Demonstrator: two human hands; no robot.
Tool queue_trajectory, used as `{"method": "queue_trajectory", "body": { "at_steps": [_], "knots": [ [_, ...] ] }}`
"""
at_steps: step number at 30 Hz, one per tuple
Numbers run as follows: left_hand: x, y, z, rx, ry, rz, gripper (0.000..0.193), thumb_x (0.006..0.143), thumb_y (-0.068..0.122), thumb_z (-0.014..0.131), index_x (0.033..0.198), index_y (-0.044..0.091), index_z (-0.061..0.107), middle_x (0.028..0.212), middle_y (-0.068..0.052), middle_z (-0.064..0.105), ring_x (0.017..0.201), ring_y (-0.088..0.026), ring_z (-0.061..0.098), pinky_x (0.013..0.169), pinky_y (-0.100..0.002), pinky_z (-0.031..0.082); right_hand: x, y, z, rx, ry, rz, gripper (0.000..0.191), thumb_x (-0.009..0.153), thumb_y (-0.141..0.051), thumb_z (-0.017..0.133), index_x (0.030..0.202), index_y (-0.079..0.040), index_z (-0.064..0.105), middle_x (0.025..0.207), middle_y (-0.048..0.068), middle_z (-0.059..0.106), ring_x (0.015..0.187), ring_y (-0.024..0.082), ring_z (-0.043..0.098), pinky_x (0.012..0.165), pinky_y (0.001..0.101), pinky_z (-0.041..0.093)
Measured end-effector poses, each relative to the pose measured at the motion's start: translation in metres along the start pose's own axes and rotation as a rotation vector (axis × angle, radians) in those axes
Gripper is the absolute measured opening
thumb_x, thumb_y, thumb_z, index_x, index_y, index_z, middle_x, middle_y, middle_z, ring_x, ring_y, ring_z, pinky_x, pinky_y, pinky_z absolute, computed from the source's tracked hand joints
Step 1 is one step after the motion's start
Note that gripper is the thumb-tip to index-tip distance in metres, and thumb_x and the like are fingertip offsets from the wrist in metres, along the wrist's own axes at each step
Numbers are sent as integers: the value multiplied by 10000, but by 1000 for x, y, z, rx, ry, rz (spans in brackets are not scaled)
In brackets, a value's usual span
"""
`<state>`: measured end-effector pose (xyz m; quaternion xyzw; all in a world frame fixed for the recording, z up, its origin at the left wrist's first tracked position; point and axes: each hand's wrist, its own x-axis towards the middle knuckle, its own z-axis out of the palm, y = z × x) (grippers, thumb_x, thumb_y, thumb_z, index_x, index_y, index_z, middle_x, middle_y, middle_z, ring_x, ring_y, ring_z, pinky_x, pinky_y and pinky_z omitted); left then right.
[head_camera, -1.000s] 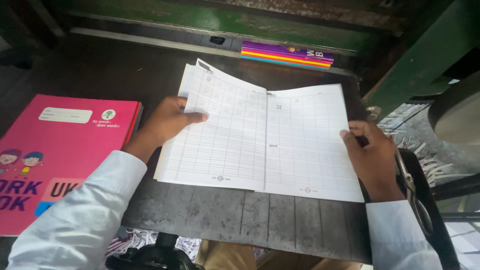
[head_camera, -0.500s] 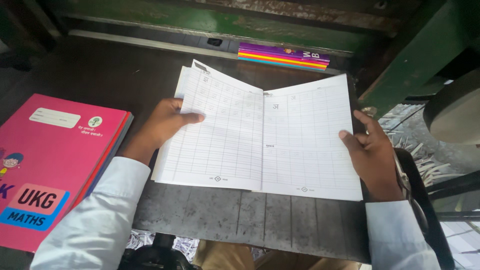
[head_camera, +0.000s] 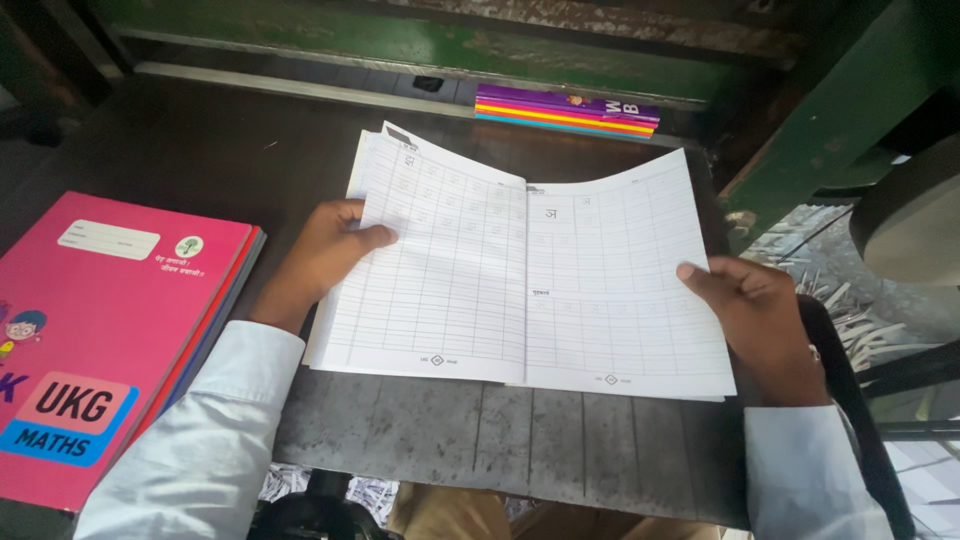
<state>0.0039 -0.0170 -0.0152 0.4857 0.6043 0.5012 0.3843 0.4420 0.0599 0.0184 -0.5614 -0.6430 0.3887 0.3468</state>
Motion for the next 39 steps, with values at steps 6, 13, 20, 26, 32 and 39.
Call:
{"method": "queue_trajectory", "body": {
  "at_steps": [6, 13, 20, 26, 32, 39],
  "knots": [
    [0, 0, 0, -18, -15, 26, 314, 845, 72, 697, 1137, -40, 732, 995, -132, 777, 858, -181, 734, 766, -307, 570, 2, 0, -9, 82, -116, 210, 374, 868, -211, 737, 1137, 49, 734, 936, 215, 787, 821, 253, 766, 743, 346, 593],
    [-1, 0, 1, -63, -26, 60, 321, 846, 63, 690, 1148, -41, 727, 1019, -130, 775, 886, -176, 734, 787, -307, 572, 1, 9, -17, 238, -155, 255, 434, 866, -210, 677, 1162, 107, 697, 965, 292, 754, 822, 330, 756, 734, 398, 588],
    [0, -3, 0, -63, -15, 39, 309, 844, 64, 692, 1130, -49, 720, 1006, -132, 774, 872, -184, 737, 778, -312, 574, 9, 24, -24, 446, -271, 214, 502, 859, -195, 643, 1233, 141, 628, 1058, 300, 738, 967, 349, 733, 846, 422, 556],
    [1, -5, 0, -68, -28, 77, 309, 853, 82, 698, 1130, -53, 726, 1003, -125, 772, 873, -171, 725, 777, -308, 568, 4, 25, -22, 603, -319, 86, 473, 977, -237, 594, 1318, 90, 608, 1125, 211, 714, 1017, 252, 700, 892, 370, 538],
    [0, -2, 0, -42, -12, 60, 311, 854, 95, 703, 1128, -51, 728, 990, -125, 775, 853, -171, 730, 765, -307, 569, -1, 8, -10, 537, -252, 73, 470, 1007, -296, 567, 1294, 73, 621, 1063, 221, 720, 966, 251, 707, 848, 363, 544],
    [-1, 1, 1, -35, -6, 77, 311, 846, 84, 700, 1121, -57, 728, 983, -126, 777, 841, -167, 728, 754, -303, 572, -5, -30, 6, 597, -245, 3, 539, 987, -333, 573, 1360, 56, 576, 1124, 197, 700, 1002, 237, 686, 867, 354, 534]
  ]
}}
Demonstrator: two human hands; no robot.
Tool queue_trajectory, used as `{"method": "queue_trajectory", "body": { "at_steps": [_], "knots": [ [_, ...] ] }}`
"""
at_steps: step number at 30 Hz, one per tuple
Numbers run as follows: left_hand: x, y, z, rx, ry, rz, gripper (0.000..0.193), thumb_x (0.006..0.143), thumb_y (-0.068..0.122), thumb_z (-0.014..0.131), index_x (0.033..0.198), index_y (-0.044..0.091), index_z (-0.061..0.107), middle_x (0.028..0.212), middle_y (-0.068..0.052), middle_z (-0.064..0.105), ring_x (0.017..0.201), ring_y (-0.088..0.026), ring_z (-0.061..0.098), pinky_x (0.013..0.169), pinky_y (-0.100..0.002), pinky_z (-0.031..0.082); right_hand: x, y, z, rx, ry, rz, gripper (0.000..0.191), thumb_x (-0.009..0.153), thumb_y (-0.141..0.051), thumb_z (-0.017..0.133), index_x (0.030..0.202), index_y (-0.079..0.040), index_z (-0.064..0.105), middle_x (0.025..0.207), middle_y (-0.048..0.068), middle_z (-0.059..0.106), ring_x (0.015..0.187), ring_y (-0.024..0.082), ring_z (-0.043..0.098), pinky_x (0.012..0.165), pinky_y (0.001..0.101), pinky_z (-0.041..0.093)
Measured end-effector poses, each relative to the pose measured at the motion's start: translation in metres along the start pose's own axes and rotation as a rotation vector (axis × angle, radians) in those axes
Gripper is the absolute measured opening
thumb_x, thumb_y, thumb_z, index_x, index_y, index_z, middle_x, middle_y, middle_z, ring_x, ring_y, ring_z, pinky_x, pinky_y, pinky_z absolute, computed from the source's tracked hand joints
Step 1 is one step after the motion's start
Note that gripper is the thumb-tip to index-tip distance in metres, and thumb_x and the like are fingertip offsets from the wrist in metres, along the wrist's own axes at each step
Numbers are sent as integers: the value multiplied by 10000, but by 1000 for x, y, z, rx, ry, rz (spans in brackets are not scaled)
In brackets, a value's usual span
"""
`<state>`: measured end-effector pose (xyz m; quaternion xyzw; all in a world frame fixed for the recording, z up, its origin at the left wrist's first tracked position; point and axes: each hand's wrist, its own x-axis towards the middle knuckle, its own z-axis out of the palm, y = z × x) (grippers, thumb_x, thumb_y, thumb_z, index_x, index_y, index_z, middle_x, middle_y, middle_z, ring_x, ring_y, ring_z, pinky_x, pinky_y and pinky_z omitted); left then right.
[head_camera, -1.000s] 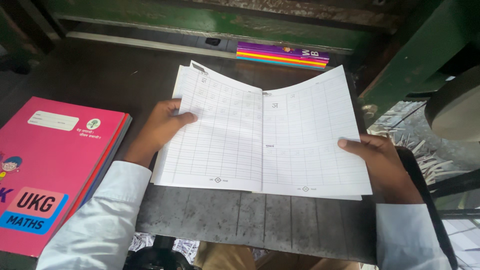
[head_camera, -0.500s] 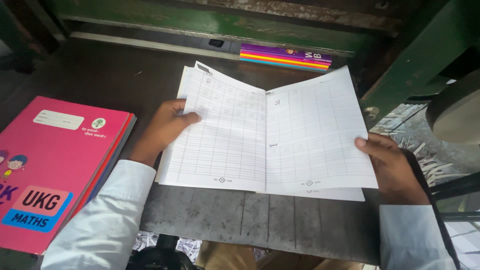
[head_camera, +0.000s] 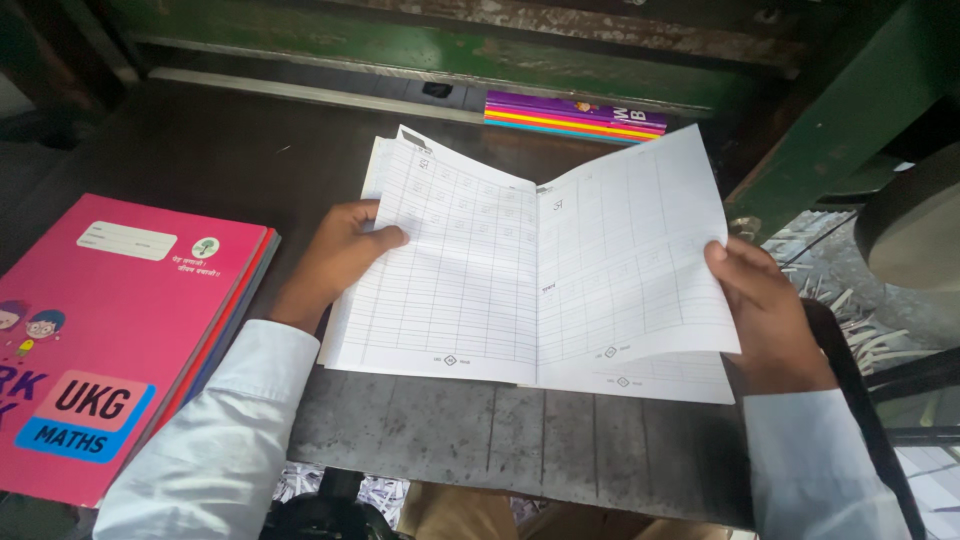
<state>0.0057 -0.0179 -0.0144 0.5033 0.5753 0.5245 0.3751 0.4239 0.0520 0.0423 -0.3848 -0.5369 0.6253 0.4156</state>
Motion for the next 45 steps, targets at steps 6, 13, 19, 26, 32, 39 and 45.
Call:
{"method": "queue_trajectory", "body": {
  "at_steps": [6, 13, 19, 26, 32, 39, 45],
  "knots": [
    [0, -2, -1, -4, 2, -7, 292, 852, 88, 704, 1104, -58, 726, 963, -123, 770, 829, -168, 728, 744, -304, 572, 1, -4, 21, 1, -4, -18, 569, 966, -360, 585, 1371, 39, 586, 1113, 215, 708, 995, 233, 693, 852, 333, 534],
    [6, -8, 0, 28, 18, -9, 294, 841, 75, 704, 1102, -55, 736, 954, -127, 773, 807, -161, 725, 727, -302, 572, 22, 2, 24, 186, -151, -40, 545, 981, -291, 621, 1389, 67, 571, 1152, 190, 697, 1019, 221, 682, 879, 328, 531],
    [2, -5, -1, 10, 7, -19, 307, 844, 71, 694, 1122, -54, 727, 964, -124, 772, 819, -158, 731, 738, -300, 576, 33, 6, 36, 335, -333, -32, 507, 1004, -235, 612, 1382, 100, 569, 1162, 220, 696, 1005, 243, 699, 868, 333, 553],
    [4, -10, -2, 6, -9, 33, 354, 853, 31, 653, 1194, -50, 702, 1052, -127, 764, 904, -173, 724, 796, -300, 573, 52, 19, 60, 425, -449, -21, 513, 1000, -238, 607, 1358, 127, 556, 1151, 247, 696, 986, 260, 717, 862, 337, 581],
    [6, -9, 2, 48, 50, 191, 668, 792, -98, 636, 1429, 45, 494, 1275, -113, 640, 1176, -178, 617, 958, -286, 497, 58, 36, 89, 325, -432, -66, 504, 985, -206, 624, 1363, 125, 572, 1112, 240, 705, 948, 255, 717, 836, 334, 594],
    [3, -1, 0, 58, -70, 113, 343, 842, -52, 601, 1128, 29, 774, 1095, -77, 766, 989, -159, 700, 881, -272, 541, 55, 47, 123, 389, -536, -4, 399, 991, -151, 660, 1291, 108, 615, 1168, 177, 712, 1083, 233, 683, 976, 368, 544],
    [5, -4, -1, 184, -18, 16, 199, 877, 19, 627, 984, 37, 794, 925, -66, 778, 836, -150, 700, 770, -290, 551, 53, 59, 144, 202, -582, -43, 361, 1005, -222, 667, 1224, 64, 678, 1184, 131, 721, 1137, 187, 659, 1015, 337, 513]
  ]
}}
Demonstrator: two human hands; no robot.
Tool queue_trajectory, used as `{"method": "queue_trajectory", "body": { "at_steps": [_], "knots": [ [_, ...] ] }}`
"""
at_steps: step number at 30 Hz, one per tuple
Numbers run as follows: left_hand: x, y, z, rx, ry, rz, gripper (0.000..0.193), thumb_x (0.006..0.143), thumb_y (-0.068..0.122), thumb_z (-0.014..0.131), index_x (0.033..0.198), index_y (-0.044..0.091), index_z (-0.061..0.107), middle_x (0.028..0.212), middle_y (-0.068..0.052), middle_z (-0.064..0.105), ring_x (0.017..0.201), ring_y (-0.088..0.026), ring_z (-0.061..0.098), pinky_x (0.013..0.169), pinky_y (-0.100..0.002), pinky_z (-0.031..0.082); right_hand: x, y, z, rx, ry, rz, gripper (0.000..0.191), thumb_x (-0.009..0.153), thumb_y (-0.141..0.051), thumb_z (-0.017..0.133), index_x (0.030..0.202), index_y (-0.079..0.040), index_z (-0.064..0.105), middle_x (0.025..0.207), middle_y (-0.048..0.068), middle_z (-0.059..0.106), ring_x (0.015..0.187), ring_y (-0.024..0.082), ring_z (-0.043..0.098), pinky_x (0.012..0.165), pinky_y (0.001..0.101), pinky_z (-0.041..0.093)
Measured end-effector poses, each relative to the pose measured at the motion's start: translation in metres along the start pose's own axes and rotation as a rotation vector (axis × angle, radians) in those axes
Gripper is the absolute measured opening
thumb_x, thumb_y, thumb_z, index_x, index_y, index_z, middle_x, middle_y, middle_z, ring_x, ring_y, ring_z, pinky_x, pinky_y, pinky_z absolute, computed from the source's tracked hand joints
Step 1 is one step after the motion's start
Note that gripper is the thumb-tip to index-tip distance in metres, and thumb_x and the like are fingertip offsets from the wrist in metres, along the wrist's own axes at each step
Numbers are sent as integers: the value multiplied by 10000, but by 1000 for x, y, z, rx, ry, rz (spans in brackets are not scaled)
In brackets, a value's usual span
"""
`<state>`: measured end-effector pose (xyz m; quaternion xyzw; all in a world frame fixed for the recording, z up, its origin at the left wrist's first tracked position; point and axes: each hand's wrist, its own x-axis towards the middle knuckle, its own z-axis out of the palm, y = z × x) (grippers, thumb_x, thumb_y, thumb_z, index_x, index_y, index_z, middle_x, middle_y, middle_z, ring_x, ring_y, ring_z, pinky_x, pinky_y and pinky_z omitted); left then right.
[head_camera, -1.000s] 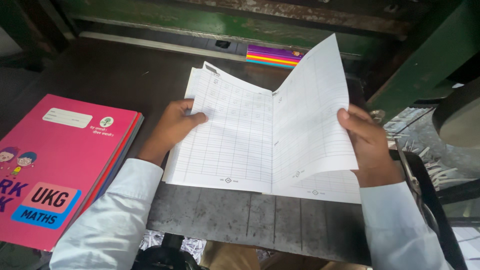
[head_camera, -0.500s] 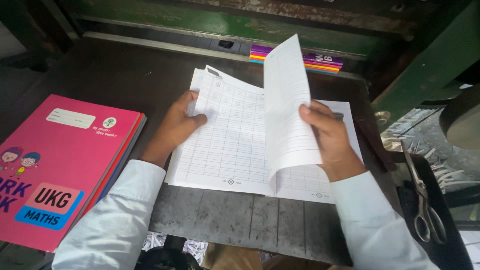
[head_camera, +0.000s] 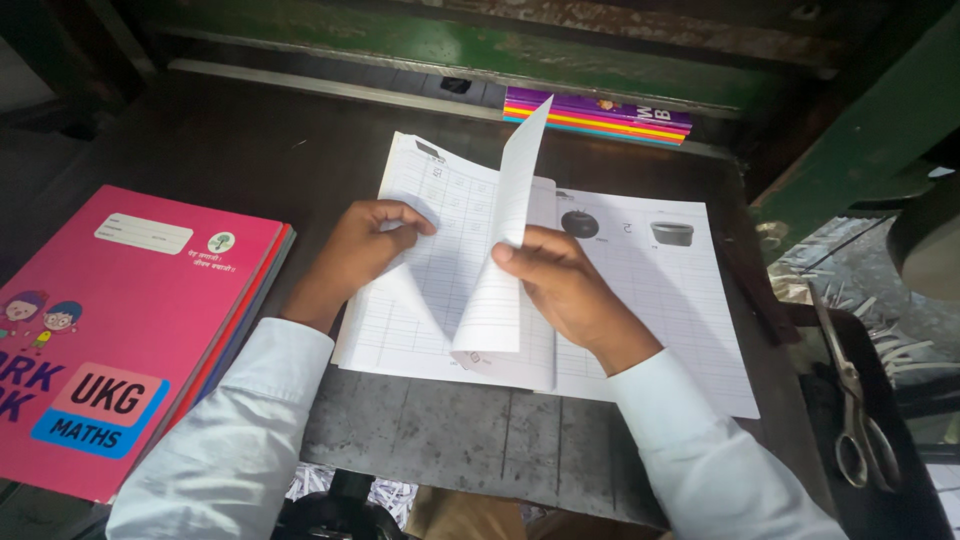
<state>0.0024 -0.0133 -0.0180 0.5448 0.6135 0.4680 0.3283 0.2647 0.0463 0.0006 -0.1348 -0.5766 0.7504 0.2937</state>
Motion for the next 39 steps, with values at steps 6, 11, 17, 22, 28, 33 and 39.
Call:
{"method": "queue_trajectory", "body": {
  "at_steps": [6, 11, 17, 22, 28, 33, 39],
  "knots": [
    [1, -6, -1, -30, -18, 42, 166, 903, 60, 643, 974, 27, 789, 955, -63, 786, 878, -137, 720, 813, -280, 560, 3, 8, 16, -255, 53, 87, 384, 976, -263, 665, 1214, 34, 718, 1102, 122, 758, 1031, 188, 696, 941, 328, 536],
    [4, -17, -2, -45, -24, 54, 189, 898, 63, 621, 980, 18, 786, 933, -72, 782, 865, -146, 716, 788, -286, 563, 1, 8, 32, -458, 60, 156, 394, 946, -339, 650, 1209, -58, 729, 1060, 54, 784, 1027, 165, 728, 944, 303, 548],
    [5, -9, -2, -74, 75, -80, 456, 984, 359, 549, 1006, -45, 759, 926, -130, 765, 872, -185, 685, 811, -354, 518, -5, -2, 47, -575, -73, 39, 360, 942, -337, 713, 1179, -66, 722, 1026, 36, 698, 1105, 158, 662, 1014, 342, 510],
    [-1, 15, -3, 68, 159, -279, 767, 987, 640, 470, 1047, -74, 743, 954, -184, 742, 946, -220, 689, 893, -373, 489, -6, -5, 52, -622, -84, 30, 405, 912, -318, 729, 1237, -78, 698, 1024, 47, 702, 1068, 155, 665, 1019, 346, 499],
    [-5, 19, 0, 7, 26, -107, 414, 822, 343, 790, 978, -41, 784, 866, -148, 790, 747, -182, 733, 683, -322, 573, -4, -2, 49, -604, -94, -13, 392, 922, -287, 735, 1251, -76, 699, 1024, 41, 709, 1066, 148, 663, 1029, 343, 502],
    [-3, 12, 0, -33, 3, -109, 283, 813, 207, 818, 980, -19, 787, 864, -123, 797, 726, -155, 725, 669, -310, 568, -5, -7, 34, -593, -24, -2, 332, 936, -239, 708, 1227, -78, 707, 1047, 38, 752, 1075, 137, 686, 1010, 330, 524],
    [0, 10, 0, -4, 14, -168, 292, 816, 184, 800, 1029, -13, 775, 898, -125, 804, 749, -178, 753, 705, -311, 575, -12, -25, -8, -623, 122, -41, 271, 952, -207, 685, 1176, -59, 719, 1015, 31, 776, 983, 139, 738, 921, 311, 604]
  ]
}}
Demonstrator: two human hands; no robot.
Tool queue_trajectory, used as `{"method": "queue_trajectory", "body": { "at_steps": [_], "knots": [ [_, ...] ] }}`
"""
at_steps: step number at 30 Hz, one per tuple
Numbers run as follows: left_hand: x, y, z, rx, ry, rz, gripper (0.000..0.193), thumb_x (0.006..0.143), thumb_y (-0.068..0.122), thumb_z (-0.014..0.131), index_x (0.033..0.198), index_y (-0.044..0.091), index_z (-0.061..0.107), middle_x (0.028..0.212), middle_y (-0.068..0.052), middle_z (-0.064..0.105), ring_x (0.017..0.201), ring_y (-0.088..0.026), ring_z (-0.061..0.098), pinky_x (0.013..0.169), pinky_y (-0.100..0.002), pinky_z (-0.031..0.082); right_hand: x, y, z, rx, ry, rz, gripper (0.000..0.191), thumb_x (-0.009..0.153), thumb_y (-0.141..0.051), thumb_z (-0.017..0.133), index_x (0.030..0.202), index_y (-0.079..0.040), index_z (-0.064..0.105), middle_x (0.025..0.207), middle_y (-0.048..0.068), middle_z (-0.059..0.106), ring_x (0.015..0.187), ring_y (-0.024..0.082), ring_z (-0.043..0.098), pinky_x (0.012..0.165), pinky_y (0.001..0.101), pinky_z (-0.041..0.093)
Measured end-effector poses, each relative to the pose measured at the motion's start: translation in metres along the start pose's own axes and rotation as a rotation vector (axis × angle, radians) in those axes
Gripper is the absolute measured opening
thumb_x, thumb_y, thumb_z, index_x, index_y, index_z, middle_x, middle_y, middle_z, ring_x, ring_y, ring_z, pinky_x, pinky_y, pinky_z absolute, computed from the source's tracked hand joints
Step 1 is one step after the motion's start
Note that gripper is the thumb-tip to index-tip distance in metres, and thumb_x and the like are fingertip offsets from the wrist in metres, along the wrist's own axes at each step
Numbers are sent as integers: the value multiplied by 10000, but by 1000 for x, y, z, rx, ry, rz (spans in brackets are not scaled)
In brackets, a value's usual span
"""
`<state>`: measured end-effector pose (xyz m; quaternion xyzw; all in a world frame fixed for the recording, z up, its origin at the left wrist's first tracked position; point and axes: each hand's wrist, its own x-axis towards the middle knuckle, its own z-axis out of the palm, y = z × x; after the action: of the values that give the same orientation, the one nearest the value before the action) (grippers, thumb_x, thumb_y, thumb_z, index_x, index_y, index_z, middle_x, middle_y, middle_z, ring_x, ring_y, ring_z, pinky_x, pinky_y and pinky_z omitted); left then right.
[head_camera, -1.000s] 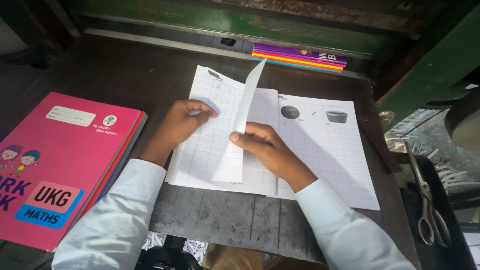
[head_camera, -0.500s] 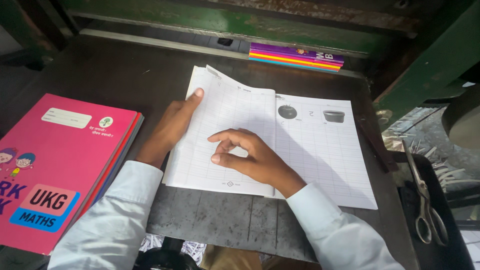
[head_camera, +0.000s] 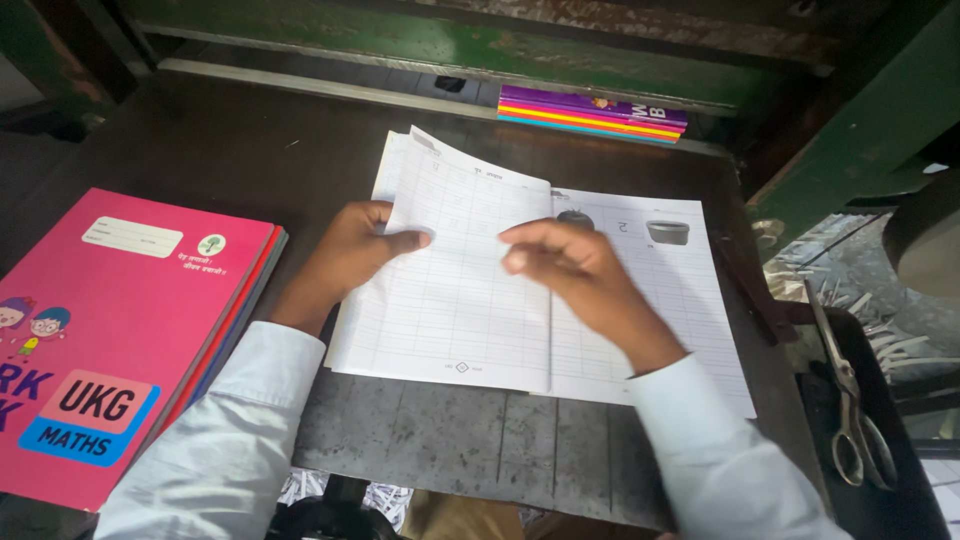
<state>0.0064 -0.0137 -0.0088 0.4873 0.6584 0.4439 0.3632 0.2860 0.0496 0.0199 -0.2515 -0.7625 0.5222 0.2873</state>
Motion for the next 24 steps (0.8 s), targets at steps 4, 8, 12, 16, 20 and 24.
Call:
{"method": "queue_trajectory", "body": {
  "at_steps": [4, 8, 12, 16, 20, 24],
  "knots": [
    [1, -2, 0, -48, -16, 29, 295, 820, 177, 793, 1038, -20, 772, 908, -130, 804, 765, -176, 755, 713, -308, 579, -14, 10, -44, -29, 107, -54, 249, 975, -143, 678, 1194, -31, 710, 1016, 47, 759, 985, 129, 714, 919, 286, 575],
    [1, -3, -1, -19, -8, 29, 300, 820, 177, 793, 1049, -16, 768, 908, -133, 802, 765, -183, 757, 720, -310, 578, -31, 21, -86, -150, 220, -75, 219, 999, -92, 664, 1194, -2, 710, 1013, 54, 745, 981, 119, 691, 907, 255, 547],
    [2, -3, -1, -30, -17, -2, 307, 825, 180, 788, 1060, -16, 761, 909, -135, 800, 766, -183, 755, 714, -312, 576, -48, 31, -113, -111, 325, -25, 220, 993, -84, 658, 1193, -3, 697, 1031, 49, 745, 996, 117, 695, 926, 250, 548],
    [2, -4, -1, -25, -19, -7, 302, 831, 179, 784, 1056, -20, 761, 911, -133, 799, 768, -180, 749, 712, -312, 574, -63, 39, -129, -294, 461, 73, 221, 989, -91, 677, 1195, -28, 724, 1018, 65, 747, 965, 128, 677, 880, 259, 523],
    [2, -5, -1, -57, -28, 24, 293, 834, 168, 783, 1045, -35, 764, 917, -135, 800, 775, -176, 748, 717, -311, 574, -74, 50, -143, -482, 522, -38, 222, 980, -123, 692, 1180, -36, 731, 1074, 100, 722, 978, 164, 703, 857, 282, 552],
    [0, -3, 0, -59, -27, 41, 289, 837, 158, 775, 1058, -29, 764, 926, -134, 800, 785, -171, 748, 720, -310, 574, -87, 62, -158, -867, 649, 102, 285, 948, -170, 744, 1207, -52, 750, 1106, 162, 749, 990, 255, 722, 832, 374, 541]
  ]
}}
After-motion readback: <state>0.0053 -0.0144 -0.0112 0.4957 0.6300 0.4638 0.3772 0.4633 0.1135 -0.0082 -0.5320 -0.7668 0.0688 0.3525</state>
